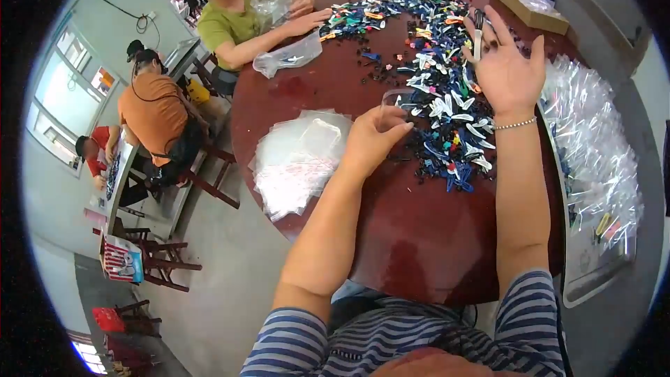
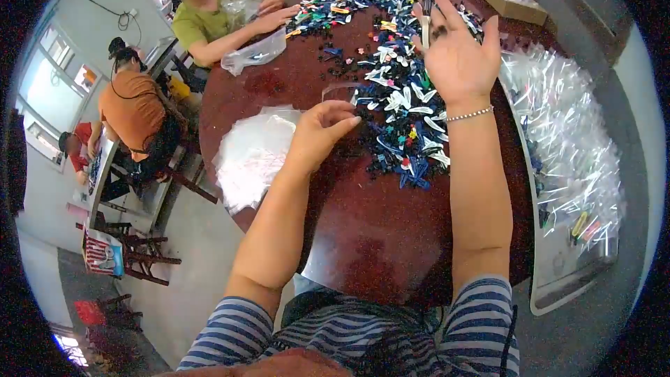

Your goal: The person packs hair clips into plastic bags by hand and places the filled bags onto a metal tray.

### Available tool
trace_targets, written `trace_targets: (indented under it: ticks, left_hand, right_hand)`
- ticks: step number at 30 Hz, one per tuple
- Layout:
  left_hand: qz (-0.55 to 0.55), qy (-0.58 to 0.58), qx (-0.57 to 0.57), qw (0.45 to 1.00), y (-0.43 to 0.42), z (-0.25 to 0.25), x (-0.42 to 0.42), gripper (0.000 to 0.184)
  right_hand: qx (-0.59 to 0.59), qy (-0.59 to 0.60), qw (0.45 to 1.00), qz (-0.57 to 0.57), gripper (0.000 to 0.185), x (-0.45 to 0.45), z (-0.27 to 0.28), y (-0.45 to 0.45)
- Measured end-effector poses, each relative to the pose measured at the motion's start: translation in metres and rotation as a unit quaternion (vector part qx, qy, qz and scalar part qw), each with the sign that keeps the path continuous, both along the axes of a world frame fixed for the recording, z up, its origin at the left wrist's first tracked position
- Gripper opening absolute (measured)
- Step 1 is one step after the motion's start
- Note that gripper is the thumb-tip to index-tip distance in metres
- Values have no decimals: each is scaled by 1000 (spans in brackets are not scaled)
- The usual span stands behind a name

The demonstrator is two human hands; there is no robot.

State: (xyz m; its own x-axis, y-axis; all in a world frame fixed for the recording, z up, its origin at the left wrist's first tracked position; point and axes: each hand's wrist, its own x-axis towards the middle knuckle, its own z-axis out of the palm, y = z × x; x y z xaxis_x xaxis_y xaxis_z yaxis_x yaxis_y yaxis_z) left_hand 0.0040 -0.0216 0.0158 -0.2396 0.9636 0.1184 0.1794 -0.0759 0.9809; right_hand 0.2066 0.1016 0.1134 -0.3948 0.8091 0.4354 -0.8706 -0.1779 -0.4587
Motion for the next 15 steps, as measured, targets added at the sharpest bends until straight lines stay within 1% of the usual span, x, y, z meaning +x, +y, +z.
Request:
trace_targets:
  ticks: [2,4,8,10,11,13,14,15]
  left_hand:
    - [-4,-20,4,1000,-2,2,2,30]
    - [-3,-15,1,1000,0,1,1,30]
    - [-3,-20,2,1000,-1,2,1,30]
    - [-5,-15,1,1000,0,-1,0,30]
    - [-6,-11,1,1000,1,-1,0,30]
    - [-7,-17,2,1000,0,0,1,30]
    - [-9,-23,3,1000,-1,1,1,29]
    - [-10,-24,3,1000,-1,1,1,29]
  right_hand:
    - [5,2,1000,-5,86,0,3,-2]
    - [0,13,1000,12,87,0,6,-3]
    - [0,3,1000,3,84,-1,8,-4]
    - [48,-21,999,9,80,0,4,-1]
    - [48,-21,999,9,80,0,4,0]
    - [18,-60,998,-10,68,-1,3,3]
    - [18,-60,998,-11,68,-1,1,6]
    - [40,-123,990,-53,61,-2,-5,12]
